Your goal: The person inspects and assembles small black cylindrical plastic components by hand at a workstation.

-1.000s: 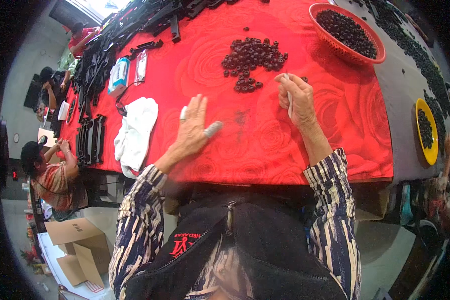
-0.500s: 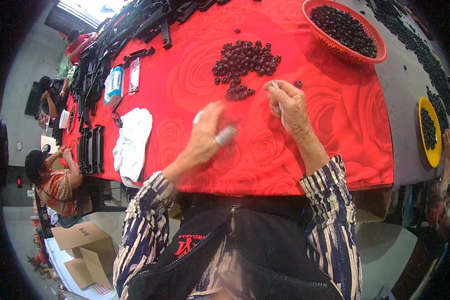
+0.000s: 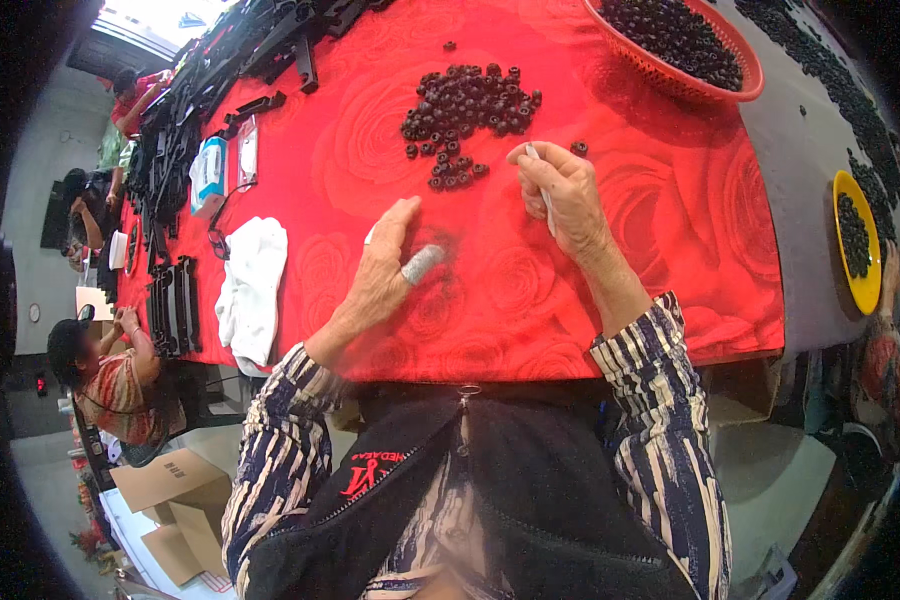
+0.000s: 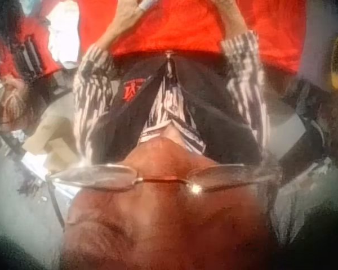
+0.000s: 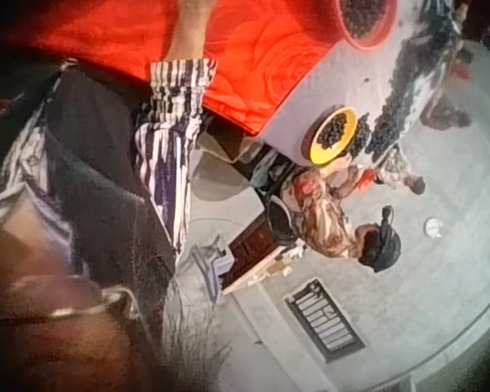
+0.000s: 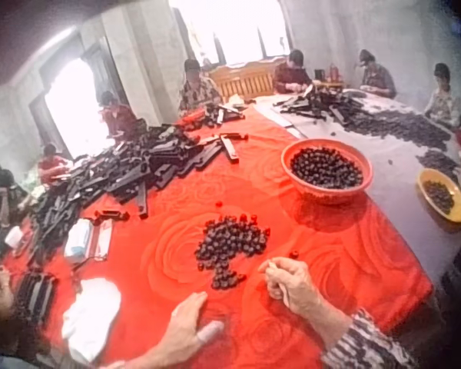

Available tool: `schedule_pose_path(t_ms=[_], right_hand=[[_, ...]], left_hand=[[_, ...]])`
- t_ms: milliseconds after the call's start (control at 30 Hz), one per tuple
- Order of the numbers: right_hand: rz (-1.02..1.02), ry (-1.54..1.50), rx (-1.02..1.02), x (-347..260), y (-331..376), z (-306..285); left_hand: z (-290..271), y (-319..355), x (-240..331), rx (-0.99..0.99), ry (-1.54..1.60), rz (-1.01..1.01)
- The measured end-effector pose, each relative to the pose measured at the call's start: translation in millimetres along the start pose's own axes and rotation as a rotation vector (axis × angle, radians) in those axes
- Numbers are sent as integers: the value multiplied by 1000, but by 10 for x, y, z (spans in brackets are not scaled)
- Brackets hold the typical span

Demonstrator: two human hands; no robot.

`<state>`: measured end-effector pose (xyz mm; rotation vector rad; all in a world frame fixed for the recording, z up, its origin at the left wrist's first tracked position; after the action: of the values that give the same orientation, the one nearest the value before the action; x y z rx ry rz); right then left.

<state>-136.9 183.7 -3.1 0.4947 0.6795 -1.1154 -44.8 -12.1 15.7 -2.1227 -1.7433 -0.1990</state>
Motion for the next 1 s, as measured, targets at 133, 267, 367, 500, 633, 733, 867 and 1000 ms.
schedule_pose_path(t_ms=[133, 267, 367, 500, 633, 733, 867, 1000], right_hand=[[-9, 20, 10, -40, -7, -26], [-5, -8, 28, -40, 24, 23], [-11, 19, 17, -18, 23, 31], [-2, 26, 22, -30, 46, 14], [2, 35, 20, -27, 29, 29], [0, 58, -9, -20, 23, 44], [-2, 69, -1, -21, 30, 25], [-6, 68, -11, -15, 33, 36]], left_hand=[[-11, 41, 234, -106, 156, 159], [-31, -87, 338, -100, 191, 178], [3, -207, 557, 84, 61, 326], [30, -131, 603, 44, 7, 390], [-124, -221, 272, 199, 59, 216], [-173, -427, -50, 329, 96, 4], [-35, -607, -16, 286, 58, 159], [49, -634, -44, 165, 31, 150]])
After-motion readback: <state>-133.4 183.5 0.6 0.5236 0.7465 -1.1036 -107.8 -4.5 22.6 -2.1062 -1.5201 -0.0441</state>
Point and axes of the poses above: each hand's wrist, its own y-axis away from the middle knuckle, its own z-axis out of the palm, x = y × z, the point moved 6 cm from there along -y, towards the middle knuckle, and after that the axes turned 15 degrees about -y, right-handed, at the moved point
